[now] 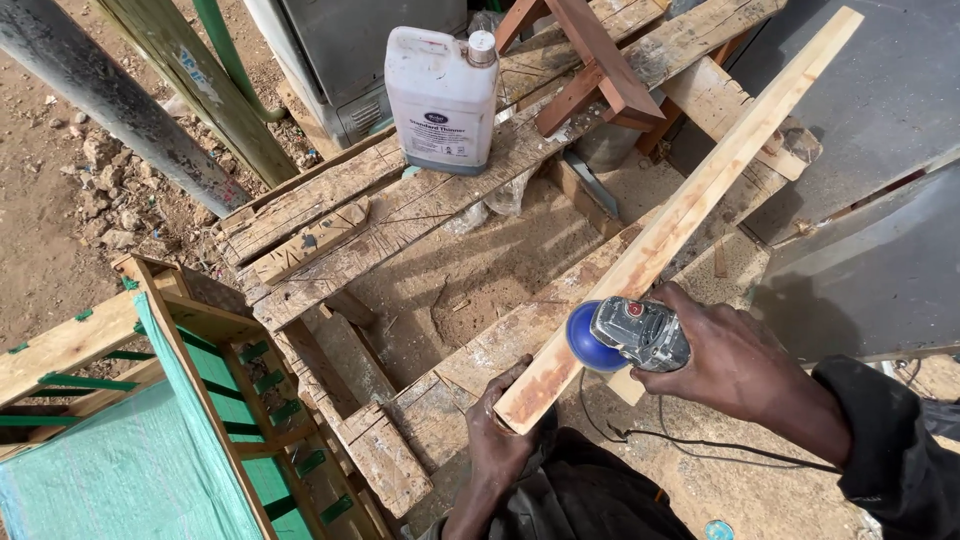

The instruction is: A person uses an angle grinder with a sanding disc to smooth the surface of a wooden plank on a workbench.

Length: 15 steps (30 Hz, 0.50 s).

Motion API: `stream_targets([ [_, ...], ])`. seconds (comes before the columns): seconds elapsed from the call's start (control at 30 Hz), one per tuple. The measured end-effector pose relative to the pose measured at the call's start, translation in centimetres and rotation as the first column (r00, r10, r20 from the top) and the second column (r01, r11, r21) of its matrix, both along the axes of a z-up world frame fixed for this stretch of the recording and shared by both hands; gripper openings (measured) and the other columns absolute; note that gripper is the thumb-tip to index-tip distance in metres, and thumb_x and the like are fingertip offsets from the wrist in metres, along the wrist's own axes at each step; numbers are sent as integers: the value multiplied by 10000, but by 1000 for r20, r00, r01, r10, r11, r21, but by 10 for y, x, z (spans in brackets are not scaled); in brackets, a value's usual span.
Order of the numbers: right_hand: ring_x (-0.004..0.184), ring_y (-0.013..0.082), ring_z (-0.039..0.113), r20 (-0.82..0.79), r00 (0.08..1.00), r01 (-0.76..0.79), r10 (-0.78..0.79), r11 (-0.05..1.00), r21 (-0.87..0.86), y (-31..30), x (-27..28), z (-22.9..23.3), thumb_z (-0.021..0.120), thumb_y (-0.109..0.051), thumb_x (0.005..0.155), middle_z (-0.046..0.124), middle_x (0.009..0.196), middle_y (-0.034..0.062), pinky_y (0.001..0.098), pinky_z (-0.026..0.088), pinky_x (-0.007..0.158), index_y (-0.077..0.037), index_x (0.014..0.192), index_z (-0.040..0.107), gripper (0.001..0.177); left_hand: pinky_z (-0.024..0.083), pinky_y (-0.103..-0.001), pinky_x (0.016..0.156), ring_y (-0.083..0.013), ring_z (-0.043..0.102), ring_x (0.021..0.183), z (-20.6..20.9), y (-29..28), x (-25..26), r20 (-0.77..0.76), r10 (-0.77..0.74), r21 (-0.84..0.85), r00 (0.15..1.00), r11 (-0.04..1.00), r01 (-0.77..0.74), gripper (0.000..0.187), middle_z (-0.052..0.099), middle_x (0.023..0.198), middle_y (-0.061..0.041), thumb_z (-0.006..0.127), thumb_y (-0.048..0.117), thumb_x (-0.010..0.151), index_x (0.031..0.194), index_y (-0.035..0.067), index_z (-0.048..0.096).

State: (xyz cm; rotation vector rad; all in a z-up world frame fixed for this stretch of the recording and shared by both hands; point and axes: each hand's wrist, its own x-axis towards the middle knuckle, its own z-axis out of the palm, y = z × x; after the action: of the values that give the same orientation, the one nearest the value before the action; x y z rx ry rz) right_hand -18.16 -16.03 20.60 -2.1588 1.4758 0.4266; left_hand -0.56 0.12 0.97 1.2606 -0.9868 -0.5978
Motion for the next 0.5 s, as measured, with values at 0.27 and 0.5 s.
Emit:
stream_targets([
  [0.27,871,237,826,-4,992,-129,129,991,-27,15,-5,-22,905,-580,675,752,1174,58,390,719,681,-254,1448,355,1003,645,-395,975,-300,722,1210,-8,3,-1,59,-15,-11,998,1000,16,624,692,1337,-210,915,103,744,1286,-21,633],
  [0.5,1011,308,769,-34,996,84,-87,994,-74,-14,-12,0,868,-527,709,709,1275,78,484,658,809,-307,1449,397,904,622,-367,986,-269,727,1198,-21,2,-3,-60,8,-20,998,1000,-9,572,721,1306,-187,895,47,740,1257,-7,656],
])
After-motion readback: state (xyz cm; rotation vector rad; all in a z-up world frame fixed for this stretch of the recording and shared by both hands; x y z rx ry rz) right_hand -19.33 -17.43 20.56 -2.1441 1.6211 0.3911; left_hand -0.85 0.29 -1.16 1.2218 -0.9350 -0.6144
